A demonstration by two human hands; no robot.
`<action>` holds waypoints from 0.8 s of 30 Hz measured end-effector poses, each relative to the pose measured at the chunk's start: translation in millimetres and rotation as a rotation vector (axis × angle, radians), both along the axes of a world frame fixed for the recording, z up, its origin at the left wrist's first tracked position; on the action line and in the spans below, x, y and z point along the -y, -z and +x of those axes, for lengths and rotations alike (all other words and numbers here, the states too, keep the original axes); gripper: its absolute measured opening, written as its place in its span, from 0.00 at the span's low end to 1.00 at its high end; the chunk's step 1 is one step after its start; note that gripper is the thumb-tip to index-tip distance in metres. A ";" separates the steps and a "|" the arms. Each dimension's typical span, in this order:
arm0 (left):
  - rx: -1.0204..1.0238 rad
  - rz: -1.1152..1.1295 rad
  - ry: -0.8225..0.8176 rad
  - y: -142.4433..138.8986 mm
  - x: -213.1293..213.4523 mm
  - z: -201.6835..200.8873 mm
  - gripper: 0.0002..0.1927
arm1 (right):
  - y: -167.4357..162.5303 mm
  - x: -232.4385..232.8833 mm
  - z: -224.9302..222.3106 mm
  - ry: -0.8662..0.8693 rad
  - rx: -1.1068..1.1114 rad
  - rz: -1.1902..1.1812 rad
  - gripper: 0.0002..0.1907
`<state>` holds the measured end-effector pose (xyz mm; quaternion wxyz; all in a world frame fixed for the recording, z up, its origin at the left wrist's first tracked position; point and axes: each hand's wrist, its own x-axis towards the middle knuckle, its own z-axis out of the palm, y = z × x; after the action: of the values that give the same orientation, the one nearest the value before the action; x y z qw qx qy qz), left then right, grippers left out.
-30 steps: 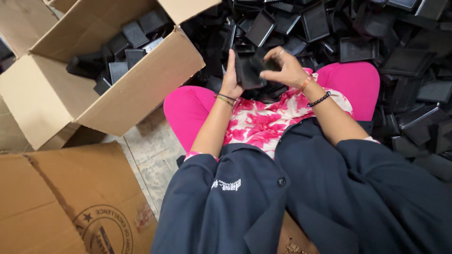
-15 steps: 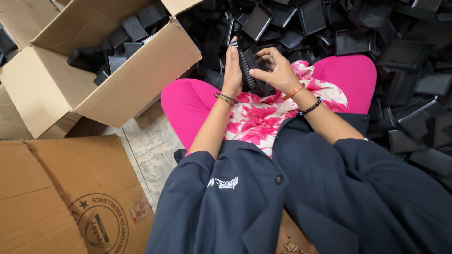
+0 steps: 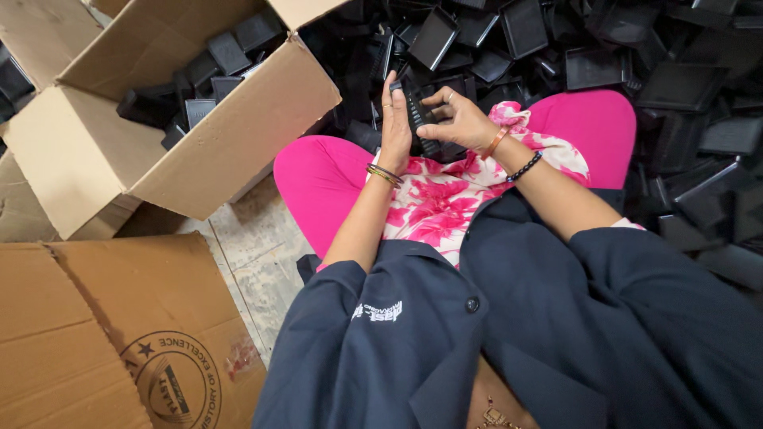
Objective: The person sits on the floor among piles of black plastic boxes and sorts them one at a time, picking each from a large pile, turning it over in their hands, and placing it into an open cardboard box beside them. They continue moving items from the floor pile into the boxes throughout the episode.
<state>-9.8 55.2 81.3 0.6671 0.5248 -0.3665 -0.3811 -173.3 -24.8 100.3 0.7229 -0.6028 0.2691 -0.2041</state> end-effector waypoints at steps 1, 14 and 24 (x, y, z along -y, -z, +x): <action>0.076 -0.039 -0.008 3.4 1.1 4.0 0.31 | 3.8 -0.7 0.5 0.021 -0.008 0.016 0.32; -0.523 -0.174 -0.076 -2.2 29.9 78.2 0.27 | -43.4 -1.2 9.0 0.083 0.312 0.568 0.23; -0.656 -0.038 -0.066 29.1 41.4 78.6 0.27 | -35.9 26.1 28.0 0.319 0.238 0.267 0.14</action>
<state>68.7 13.8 52.2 0.7713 0.3733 -0.1219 -0.5009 -145.2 -50.9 136.3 0.7813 -0.4236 0.2985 -0.3479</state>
